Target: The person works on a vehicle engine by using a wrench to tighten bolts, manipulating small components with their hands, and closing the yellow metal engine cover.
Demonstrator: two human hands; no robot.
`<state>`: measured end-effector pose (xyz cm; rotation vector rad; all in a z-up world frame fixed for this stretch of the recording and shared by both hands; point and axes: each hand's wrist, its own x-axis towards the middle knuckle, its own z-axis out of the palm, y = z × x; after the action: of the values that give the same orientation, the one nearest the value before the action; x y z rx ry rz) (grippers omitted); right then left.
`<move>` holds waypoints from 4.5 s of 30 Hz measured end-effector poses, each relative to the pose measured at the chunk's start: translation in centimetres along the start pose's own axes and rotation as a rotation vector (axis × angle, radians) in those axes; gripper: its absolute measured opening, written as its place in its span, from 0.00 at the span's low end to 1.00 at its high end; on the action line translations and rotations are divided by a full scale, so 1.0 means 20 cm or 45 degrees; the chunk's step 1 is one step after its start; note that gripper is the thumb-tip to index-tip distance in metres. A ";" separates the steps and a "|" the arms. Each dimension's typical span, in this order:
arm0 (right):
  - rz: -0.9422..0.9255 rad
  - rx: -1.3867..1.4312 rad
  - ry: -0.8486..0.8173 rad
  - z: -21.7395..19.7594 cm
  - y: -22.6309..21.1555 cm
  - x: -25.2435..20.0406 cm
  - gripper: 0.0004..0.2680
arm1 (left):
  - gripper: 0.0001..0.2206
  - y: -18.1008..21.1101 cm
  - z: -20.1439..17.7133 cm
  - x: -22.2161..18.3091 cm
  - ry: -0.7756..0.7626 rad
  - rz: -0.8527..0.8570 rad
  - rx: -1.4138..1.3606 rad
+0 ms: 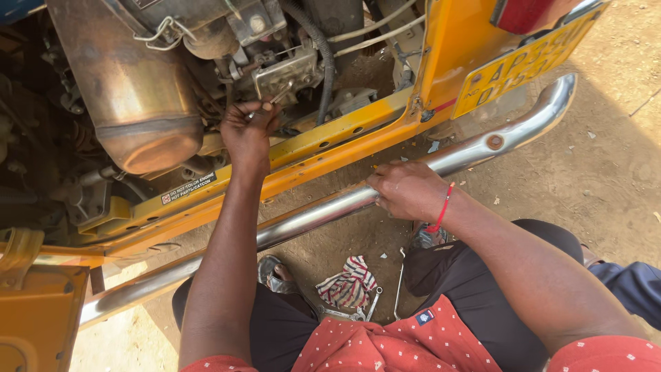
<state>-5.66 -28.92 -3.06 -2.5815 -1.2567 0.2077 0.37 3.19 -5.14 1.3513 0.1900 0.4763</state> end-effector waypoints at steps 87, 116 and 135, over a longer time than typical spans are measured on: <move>0.000 -0.027 -0.067 0.04 0.02 -0.01 0.13 | 0.09 0.12 0.32 0.05 -0.153 1.275 1.959; -0.047 -0.011 -0.031 0.02 0.03 -0.04 0.18 | 0.10 0.08 0.52 -0.18 -0.690 1.666 1.596; -0.007 -0.033 -0.024 0.08 0.03 -0.07 0.18 | 0.11 -0.05 0.14 -0.06 0.088 -0.293 0.190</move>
<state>-6.48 -30.15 -4.78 -2.6035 -1.2814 0.2159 0.66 -0.04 -5.61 1.4385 0.4398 0.3200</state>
